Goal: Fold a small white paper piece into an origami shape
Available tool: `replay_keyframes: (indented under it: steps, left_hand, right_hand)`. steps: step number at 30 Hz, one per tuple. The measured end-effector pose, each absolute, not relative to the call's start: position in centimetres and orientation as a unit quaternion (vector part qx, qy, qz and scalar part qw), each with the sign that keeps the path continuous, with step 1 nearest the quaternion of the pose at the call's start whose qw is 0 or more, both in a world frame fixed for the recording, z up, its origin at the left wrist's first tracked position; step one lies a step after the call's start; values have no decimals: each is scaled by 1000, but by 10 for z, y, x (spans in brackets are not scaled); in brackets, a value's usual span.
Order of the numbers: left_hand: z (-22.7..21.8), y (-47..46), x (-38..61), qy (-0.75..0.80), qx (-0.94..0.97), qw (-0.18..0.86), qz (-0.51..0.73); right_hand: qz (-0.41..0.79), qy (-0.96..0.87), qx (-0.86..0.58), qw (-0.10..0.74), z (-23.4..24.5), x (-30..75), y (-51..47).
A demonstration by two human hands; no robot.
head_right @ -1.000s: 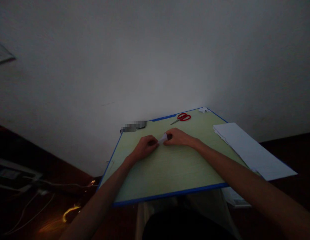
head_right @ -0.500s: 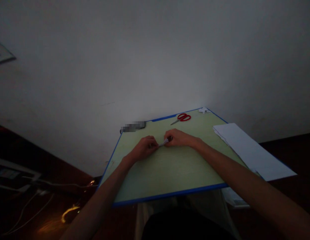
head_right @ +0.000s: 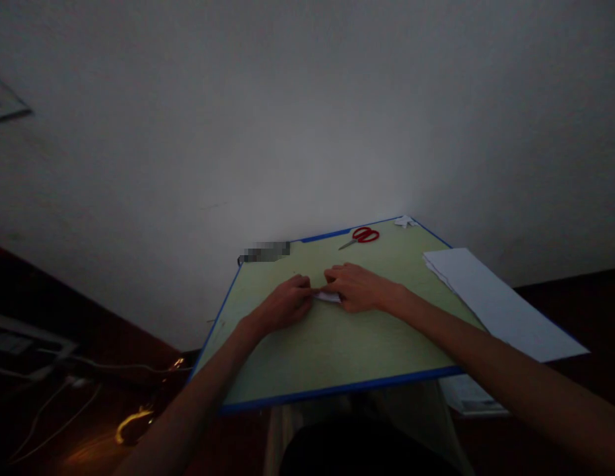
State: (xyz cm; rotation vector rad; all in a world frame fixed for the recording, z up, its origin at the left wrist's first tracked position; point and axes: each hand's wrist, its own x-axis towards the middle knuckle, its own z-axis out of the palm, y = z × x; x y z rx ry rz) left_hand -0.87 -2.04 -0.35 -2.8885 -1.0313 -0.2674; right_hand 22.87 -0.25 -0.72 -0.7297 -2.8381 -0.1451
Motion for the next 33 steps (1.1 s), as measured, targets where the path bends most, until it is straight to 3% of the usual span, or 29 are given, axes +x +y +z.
replay_keyframes:
  steps: [6, 17, 27, 33]
  left_hand:
    - [0, -23, -5, -334, -937, 94, -39]
    - [-6, -32, -3, -356, -928, 96, -47]
    - [-6, -39, 5, -367, -922, 116, -48]
    - [-9, -41, 9, -358, -926, 93, -72]
  right_hand:
    - [-94, -955, -256, 113, -19, 232, -6]
    - [-78, -934, -314, 150, -34, 242, -15]
    - [63, -906, -364, 208, -33, 249, -8]
    - [64, -904, -353, 232, -40, 247, -4]
